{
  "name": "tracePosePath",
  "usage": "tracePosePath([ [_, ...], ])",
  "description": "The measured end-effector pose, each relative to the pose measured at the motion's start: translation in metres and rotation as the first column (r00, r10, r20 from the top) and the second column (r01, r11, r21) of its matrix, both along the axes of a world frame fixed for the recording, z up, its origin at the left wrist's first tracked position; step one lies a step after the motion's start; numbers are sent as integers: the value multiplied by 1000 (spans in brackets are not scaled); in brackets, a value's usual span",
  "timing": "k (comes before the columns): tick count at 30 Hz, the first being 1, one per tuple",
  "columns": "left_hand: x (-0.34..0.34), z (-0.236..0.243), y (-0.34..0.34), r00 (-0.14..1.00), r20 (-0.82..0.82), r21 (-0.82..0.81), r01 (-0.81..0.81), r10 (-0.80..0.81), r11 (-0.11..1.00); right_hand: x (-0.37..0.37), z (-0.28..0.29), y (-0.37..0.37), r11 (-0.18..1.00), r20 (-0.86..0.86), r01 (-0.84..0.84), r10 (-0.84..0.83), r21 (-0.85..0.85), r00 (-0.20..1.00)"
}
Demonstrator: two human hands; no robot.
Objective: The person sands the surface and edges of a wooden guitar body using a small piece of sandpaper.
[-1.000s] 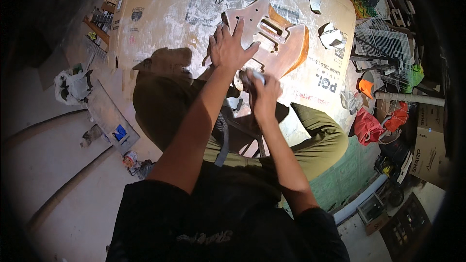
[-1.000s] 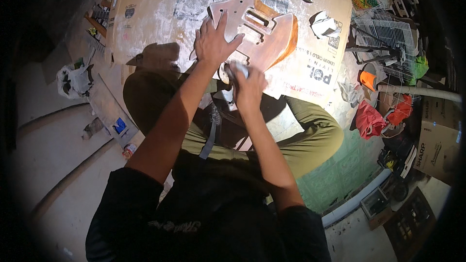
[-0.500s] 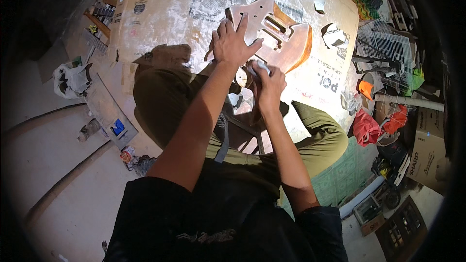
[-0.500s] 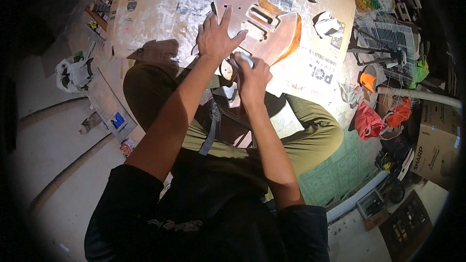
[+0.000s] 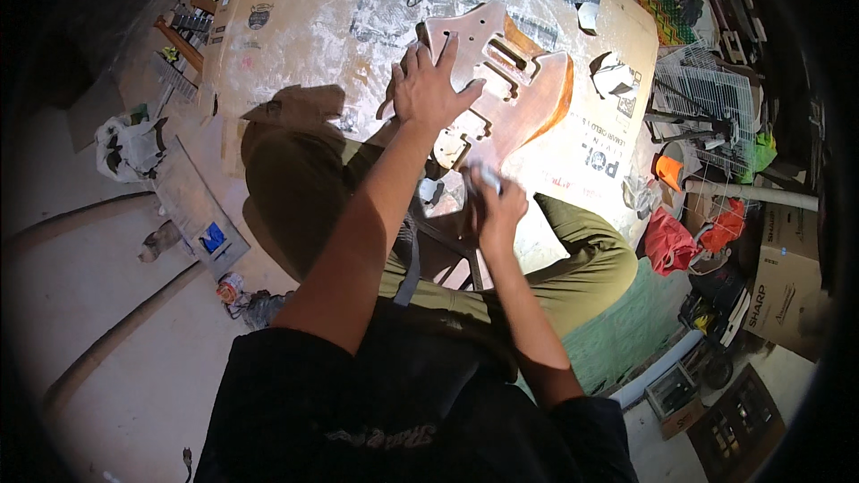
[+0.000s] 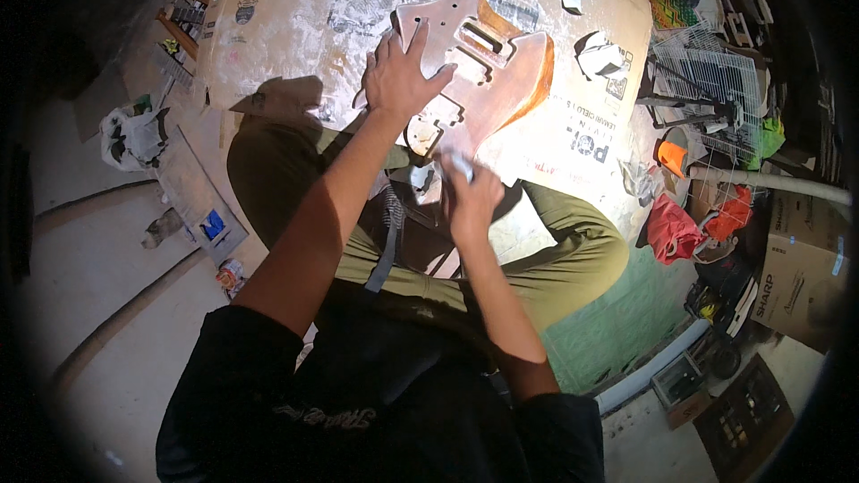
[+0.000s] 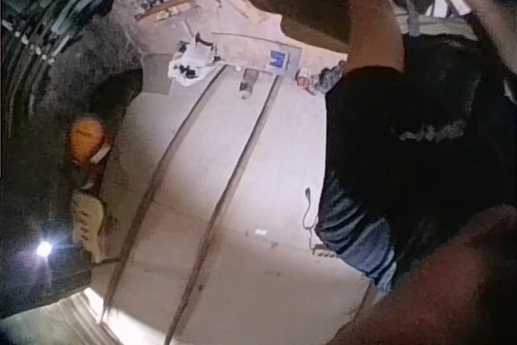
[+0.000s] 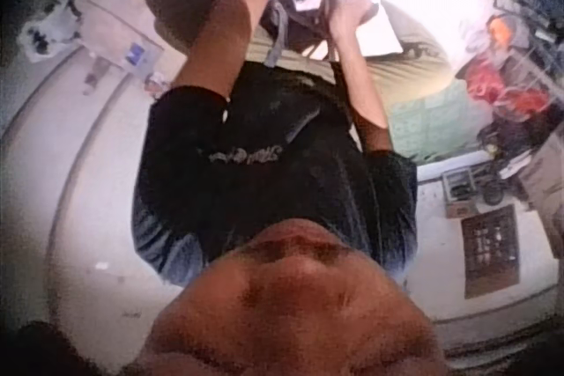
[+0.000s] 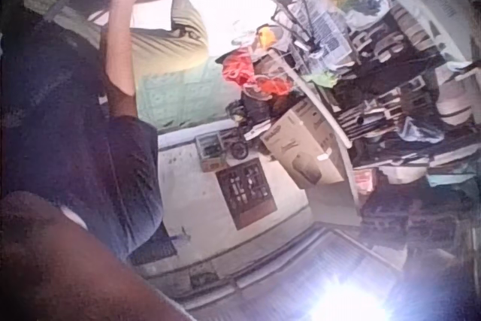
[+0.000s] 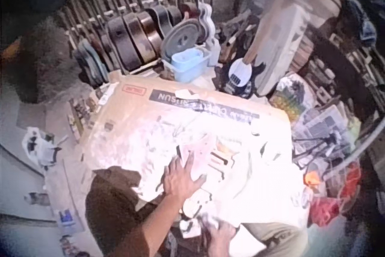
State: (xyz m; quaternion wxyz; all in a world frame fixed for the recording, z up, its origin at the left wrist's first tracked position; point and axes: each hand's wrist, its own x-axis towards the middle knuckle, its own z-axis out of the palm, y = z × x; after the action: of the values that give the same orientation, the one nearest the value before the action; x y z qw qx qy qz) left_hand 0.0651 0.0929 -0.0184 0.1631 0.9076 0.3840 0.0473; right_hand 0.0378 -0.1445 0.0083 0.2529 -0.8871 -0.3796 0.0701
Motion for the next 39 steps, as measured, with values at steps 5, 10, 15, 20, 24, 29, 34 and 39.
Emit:
tracePosePath([
  [5,-3,2,2,1000,12,-5,-21,21,1000,-1,4,4,999,-31,14,-15,-39,999],
  [10,0,-2,1,1000,25,16,-7,7,1000,25,6,40,996,-60,80,-82,-26,995],
  [15,-4,-1,3,1000,9,35,-23,23,999,-27,12,-27,997,-104,-32,24,-71,994],
  [20,0,-1,-2,1000,21,5,1,-1,1000,42,10,53,997,-25,76,-76,-2,997],
  [24,0,0,-1,1000,4,36,-2,2,999,11,-11,9,996,23,71,-70,-46,997],
  [29,-2,6,4,1000,22,-11,-4,4,1000,4,3,-3,992,7,-3,3,-129,1000],
  [34,0,2,2,1000,7,10,-19,19,1000,69,17,66,984,-18,174,-175,-47,984],
  [39,-4,3,4,999,38,15,-4,4,1000,-7,8,25,993,-72,-20,12,-119,997],
])
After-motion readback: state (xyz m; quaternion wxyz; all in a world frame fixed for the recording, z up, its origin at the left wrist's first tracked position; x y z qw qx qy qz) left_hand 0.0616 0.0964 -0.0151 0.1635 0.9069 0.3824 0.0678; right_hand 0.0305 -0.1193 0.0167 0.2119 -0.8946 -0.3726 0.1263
